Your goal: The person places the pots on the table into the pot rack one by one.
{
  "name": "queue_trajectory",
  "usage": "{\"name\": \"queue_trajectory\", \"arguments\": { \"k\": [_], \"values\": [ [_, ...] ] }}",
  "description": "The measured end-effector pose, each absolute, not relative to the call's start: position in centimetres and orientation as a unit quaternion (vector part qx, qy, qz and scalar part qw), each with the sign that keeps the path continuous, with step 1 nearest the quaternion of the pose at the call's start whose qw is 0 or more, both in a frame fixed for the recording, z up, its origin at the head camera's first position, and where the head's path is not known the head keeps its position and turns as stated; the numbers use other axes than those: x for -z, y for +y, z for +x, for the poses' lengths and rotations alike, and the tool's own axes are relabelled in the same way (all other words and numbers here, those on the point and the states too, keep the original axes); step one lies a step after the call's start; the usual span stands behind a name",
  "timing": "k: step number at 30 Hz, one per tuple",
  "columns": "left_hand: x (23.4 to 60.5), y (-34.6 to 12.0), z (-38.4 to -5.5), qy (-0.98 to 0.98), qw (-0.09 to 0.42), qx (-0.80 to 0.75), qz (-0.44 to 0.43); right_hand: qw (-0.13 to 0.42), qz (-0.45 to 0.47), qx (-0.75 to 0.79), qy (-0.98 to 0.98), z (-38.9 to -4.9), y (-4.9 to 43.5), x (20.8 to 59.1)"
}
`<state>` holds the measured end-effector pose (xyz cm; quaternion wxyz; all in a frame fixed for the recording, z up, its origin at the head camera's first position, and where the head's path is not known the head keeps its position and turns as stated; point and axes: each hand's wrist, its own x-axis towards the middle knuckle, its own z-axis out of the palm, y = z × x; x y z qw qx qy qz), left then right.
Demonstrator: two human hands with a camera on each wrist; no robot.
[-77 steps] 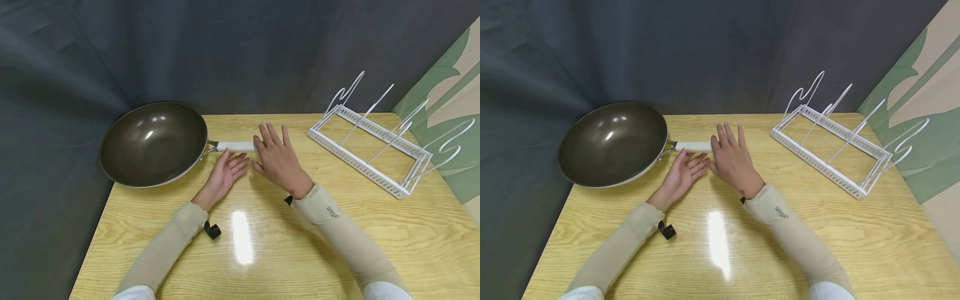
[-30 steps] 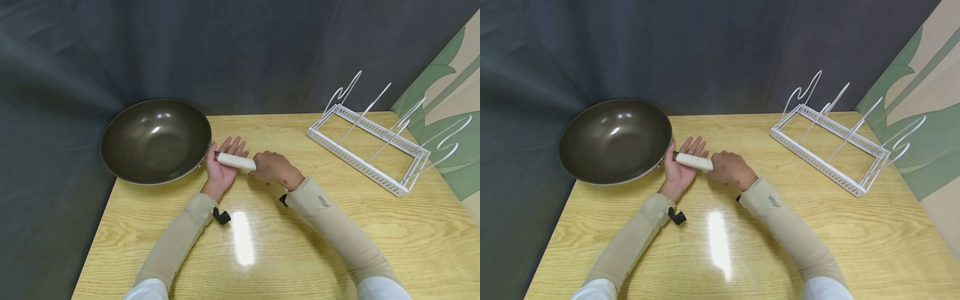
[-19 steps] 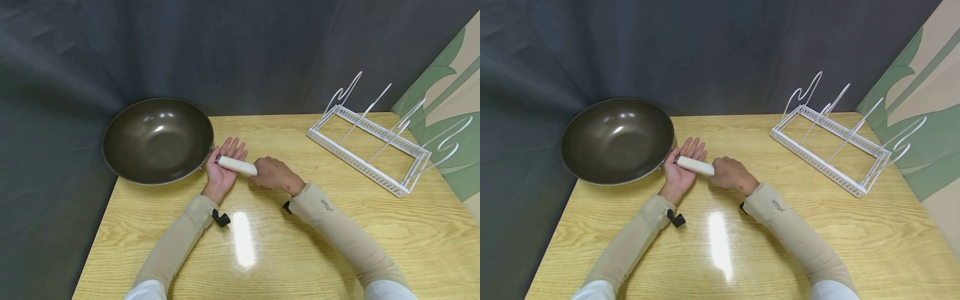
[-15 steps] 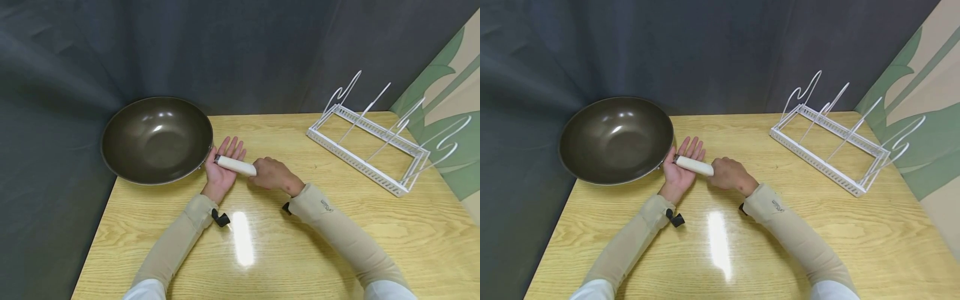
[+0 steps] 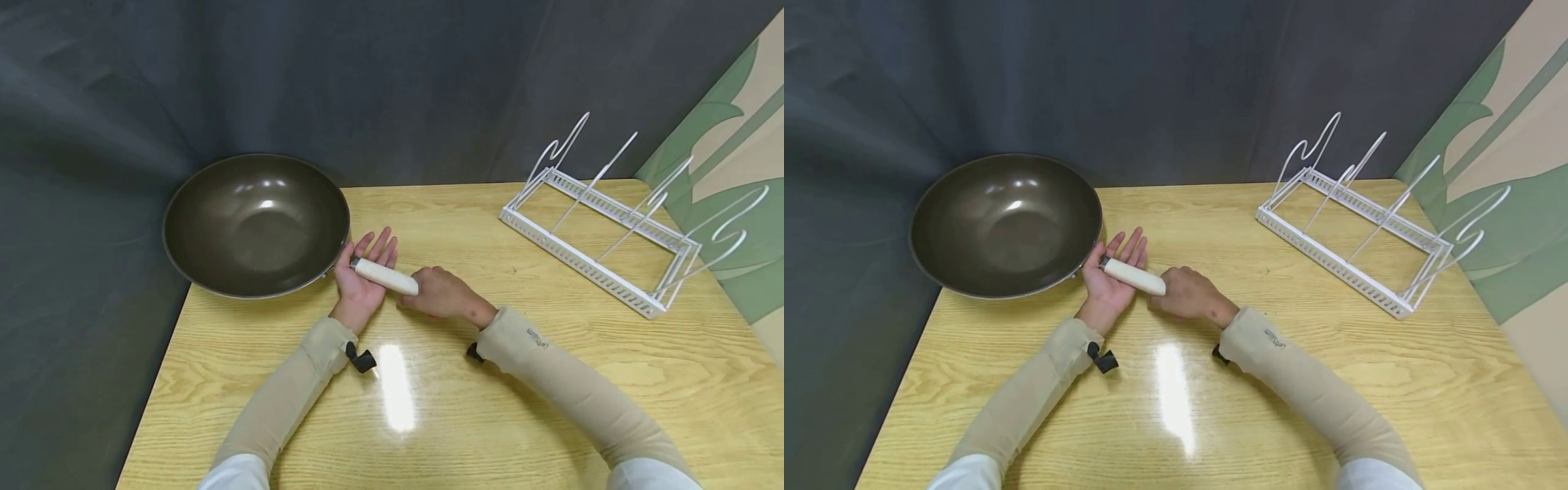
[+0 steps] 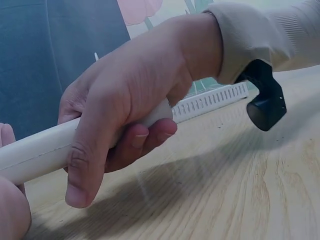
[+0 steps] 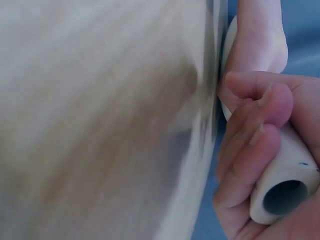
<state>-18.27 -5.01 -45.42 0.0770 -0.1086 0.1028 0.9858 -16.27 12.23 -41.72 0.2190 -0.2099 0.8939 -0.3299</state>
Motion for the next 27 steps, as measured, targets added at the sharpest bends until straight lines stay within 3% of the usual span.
{"name": "queue_trajectory", "arguments": {
  "k": [9,27],
  "values": [
    [45.6,-4.8,-18.1,0.133,0.068,-0.975,-0.167,0.198,-0.204,0.344,0.895,-15.2,12.0,42.6],
    [46.0,-5.6,-17.6,0.121,0.106,-0.980,-0.120,0.183,-0.176,0.396,0.882,-13.6,11.3,43.7]
  ]
}}
